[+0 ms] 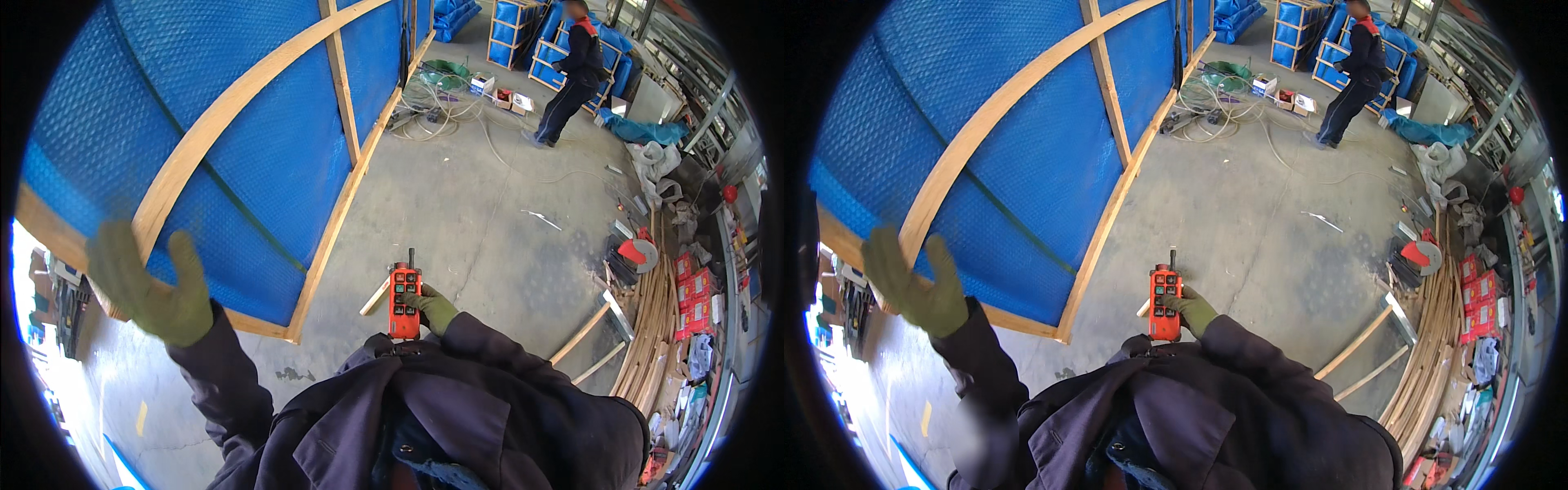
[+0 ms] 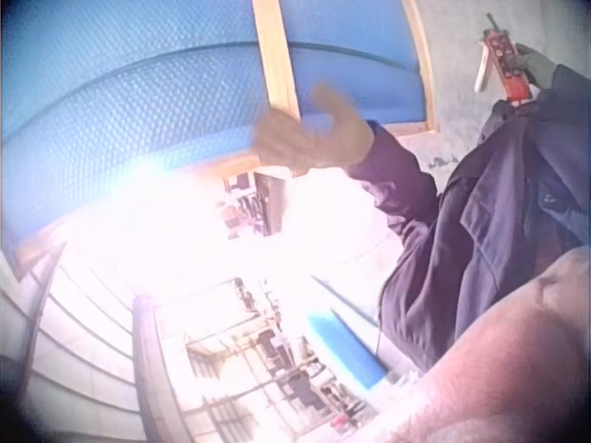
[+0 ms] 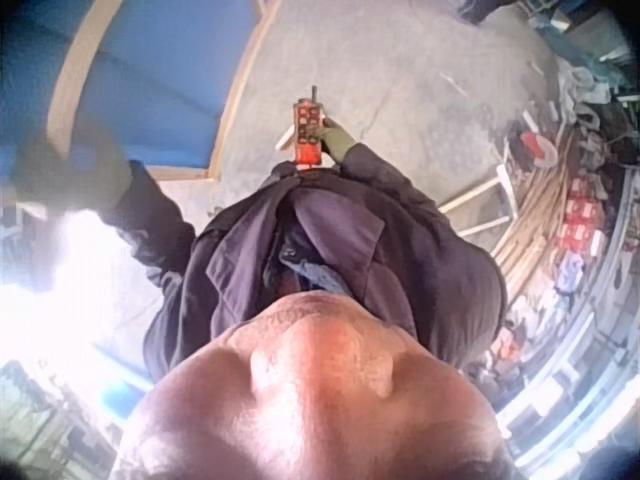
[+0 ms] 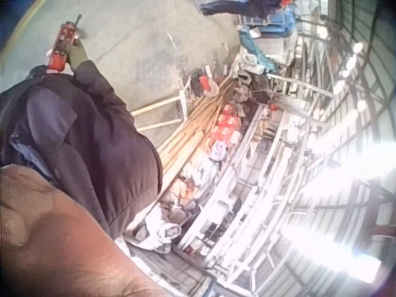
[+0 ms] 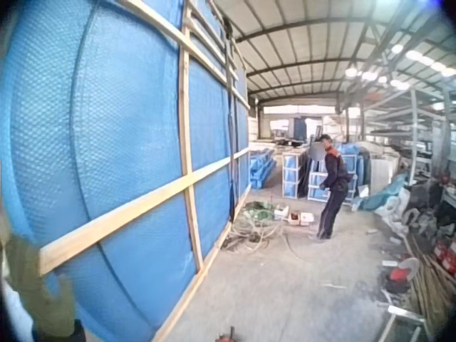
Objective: The person uses a pneumatic nail gun to fasten wooden slats onto a large blue foam panel, forming a curved frame. After completing the fastening, the person lifts the assembled panel and stacks it with similar units in the workshop.
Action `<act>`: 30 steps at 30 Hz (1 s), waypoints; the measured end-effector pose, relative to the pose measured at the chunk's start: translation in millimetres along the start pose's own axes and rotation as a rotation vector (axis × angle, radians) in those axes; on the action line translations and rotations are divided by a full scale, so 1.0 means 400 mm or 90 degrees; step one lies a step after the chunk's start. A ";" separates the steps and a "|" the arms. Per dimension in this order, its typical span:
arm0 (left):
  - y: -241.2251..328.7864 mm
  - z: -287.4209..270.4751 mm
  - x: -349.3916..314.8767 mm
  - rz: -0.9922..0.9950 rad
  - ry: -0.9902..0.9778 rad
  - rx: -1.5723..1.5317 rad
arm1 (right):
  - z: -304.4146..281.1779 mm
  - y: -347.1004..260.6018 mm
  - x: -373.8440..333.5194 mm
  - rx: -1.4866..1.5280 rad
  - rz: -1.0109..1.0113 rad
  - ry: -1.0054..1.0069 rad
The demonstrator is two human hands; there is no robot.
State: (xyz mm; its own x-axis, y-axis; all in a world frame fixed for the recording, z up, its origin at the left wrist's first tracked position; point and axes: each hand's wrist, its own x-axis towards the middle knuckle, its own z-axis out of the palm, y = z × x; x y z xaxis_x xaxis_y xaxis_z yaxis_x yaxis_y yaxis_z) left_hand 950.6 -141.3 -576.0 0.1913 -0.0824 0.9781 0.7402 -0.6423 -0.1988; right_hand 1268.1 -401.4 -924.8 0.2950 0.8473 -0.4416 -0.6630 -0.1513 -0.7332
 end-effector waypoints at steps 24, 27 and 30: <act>-0.305 -0.097 -0.025 -0.511 -0.174 -0.335 | -0.160 0.108 -0.412 0.080 -0.089 0.131; -0.291 -0.073 -0.026 -0.464 -0.149 -0.298 | -0.200 0.125 -0.472 0.076 -0.111 0.192; -0.287 -0.047 -0.031 -0.486 -0.125 -0.317 | -0.216 0.143 -0.506 0.083 -0.130 0.204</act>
State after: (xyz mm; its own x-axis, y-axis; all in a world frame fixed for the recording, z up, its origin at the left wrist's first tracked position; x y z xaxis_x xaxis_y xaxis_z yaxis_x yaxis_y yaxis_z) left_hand 851.1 -80.8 -564.3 -0.0936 0.5978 0.7962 0.3575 -0.7262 0.5872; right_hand 1229.9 -625.6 -922.0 0.6160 0.6482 -0.4476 -0.6444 0.0878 -0.7597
